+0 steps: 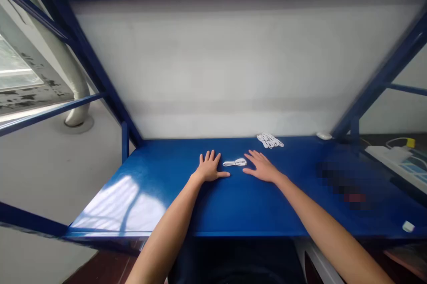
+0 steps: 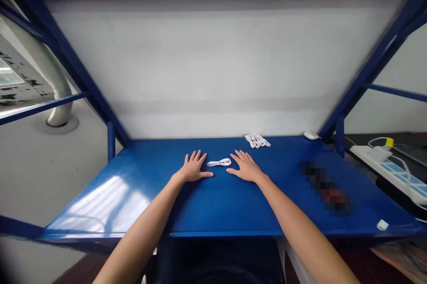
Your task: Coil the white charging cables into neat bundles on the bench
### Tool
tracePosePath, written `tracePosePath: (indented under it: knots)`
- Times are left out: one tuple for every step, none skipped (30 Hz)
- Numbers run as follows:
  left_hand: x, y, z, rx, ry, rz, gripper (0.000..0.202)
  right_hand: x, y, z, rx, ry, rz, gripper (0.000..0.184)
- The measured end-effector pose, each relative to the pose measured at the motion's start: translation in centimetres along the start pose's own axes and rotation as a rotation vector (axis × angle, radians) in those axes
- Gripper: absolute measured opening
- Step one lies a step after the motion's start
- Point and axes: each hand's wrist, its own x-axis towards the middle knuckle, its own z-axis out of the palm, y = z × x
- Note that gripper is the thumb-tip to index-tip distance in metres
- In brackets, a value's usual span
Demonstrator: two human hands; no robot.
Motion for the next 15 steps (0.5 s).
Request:
tracePosePath:
  knots:
    - [-0.01,0.00,-0.01,-0.002,0.001,0.000,0.113,0.00,-0.01,0.00,0.000,0.001,0.000,0.088]
    - [-0.02,0.02,-0.03,-0.004,0.002,0.000,0.113,0.01,-0.01,0.01,0.000,0.002,0.002,0.088]
    - [-0.04,0.04,-0.06,-0.006,0.001,0.000,0.113,0.02,0.01,0.02,0.000,0.004,0.003,0.088]
    - [-0.06,0.07,-0.10,-0.007,0.001,-0.001,0.113,0.04,0.03,0.03,0.002,0.006,0.002,0.088]
    - [-0.07,0.10,-0.13,-0.008,0.000,-0.002,0.113,0.06,0.07,0.05,0.004,0.009,-0.002,0.087]
    - [-0.08,0.12,-0.15,-0.009,-0.001,-0.003,0.113,0.08,0.12,0.07,0.007,0.013,-0.005,0.087]
    - [-0.08,0.14,-0.17,-0.010,-0.002,-0.003,0.113,0.09,0.18,0.11,0.011,0.015,-0.010,0.087]
    - [-0.07,0.15,-0.16,-0.011,-0.001,-0.002,0.113,0.09,0.24,0.14,0.015,0.019,-0.012,0.086]
    - [-0.05,0.15,-0.14,-0.012,0.001,-0.001,0.113,0.07,0.29,0.19,0.020,0.024,-0.013,0.086]
    - [-0.02,0.14,-0.12,-0.013,0.002,0.001,0.113,0.03,0.31,0.25,0.028,0.037,-0.015,0.085]
    - [0.01,0.12,-0.08,-0.013,0.002,0.002,0.114,-0.04,0.29,0.31,0.040,0.061,-0.020,0.084]
    - [0.05,0.10,-0.04,-0.013,0.003,0.001,0.114,-0.12,0.22,0.39,0.060,0.095,-0.036,0.080]
    - [0.08,0.08,-0.01,-0.012,0.004,0.001,0.114,-0.20,0.09,0.47,0.087,0.140,-0.067,0.074]
    - [0.10,0.06,0.02,-0.012,0.006,-0.001,0.114,-0.28,-0.10,0.56,0.116,0.186,-0.116,0.066]
    - [0.11,0.05,0.04,-0.012,0.007,-0.001,0.113,-0.34,-0.35,0.65,0.138,0.226,-0.179,0.057]
